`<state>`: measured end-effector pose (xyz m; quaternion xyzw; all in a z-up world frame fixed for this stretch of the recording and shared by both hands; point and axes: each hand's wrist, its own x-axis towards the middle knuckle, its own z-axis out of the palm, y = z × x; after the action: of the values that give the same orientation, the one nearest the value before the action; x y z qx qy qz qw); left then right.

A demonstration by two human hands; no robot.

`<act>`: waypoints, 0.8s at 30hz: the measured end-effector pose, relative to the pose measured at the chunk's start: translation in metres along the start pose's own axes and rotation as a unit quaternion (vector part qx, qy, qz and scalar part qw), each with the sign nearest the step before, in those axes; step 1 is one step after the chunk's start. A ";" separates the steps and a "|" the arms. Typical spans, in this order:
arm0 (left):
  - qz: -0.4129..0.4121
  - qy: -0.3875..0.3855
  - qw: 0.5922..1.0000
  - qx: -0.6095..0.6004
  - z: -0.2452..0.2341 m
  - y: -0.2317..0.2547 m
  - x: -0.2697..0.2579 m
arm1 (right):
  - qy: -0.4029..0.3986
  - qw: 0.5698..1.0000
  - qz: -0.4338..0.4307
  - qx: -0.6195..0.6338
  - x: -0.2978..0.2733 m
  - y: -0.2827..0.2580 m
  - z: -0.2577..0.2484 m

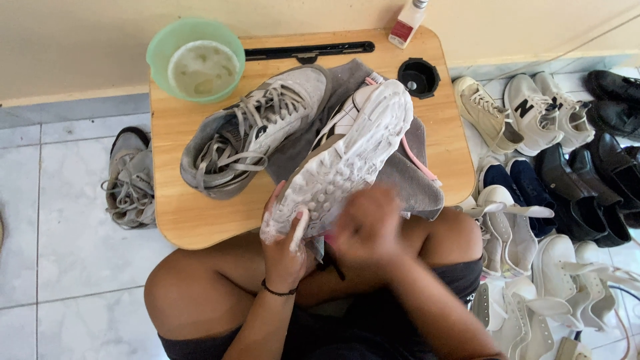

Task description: Cleaning the crevices of a shoe sole using a brush, cleaning solution, and a cloth.

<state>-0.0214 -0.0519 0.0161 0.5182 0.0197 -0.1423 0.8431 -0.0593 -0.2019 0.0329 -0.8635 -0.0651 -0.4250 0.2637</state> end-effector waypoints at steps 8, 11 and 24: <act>0.041 -0.028 0.997 0.065 0.007 0.000 -0.004 | -0.013 1.000 -0.011 -0.006 0.039 -0.028 -0.002; 0.045 -0.021 0.996 0.073 -0.006 0.002 -0.001 | -0.004 0.994 -0.066 0.089 0.030 0.038 0.014; -0.014 -0.014 0.999 -0.033 -0.009 -0.006 0.010 | -0.140 0.986 -0.093 0.019 0.117 0.179 -0.003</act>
<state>-0.0121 -0.0484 0.0047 0.4877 0.0202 -0.1609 0.8578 0.0727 -0.3694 0.0524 -0.8993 -0.1895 -0.3217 0.2278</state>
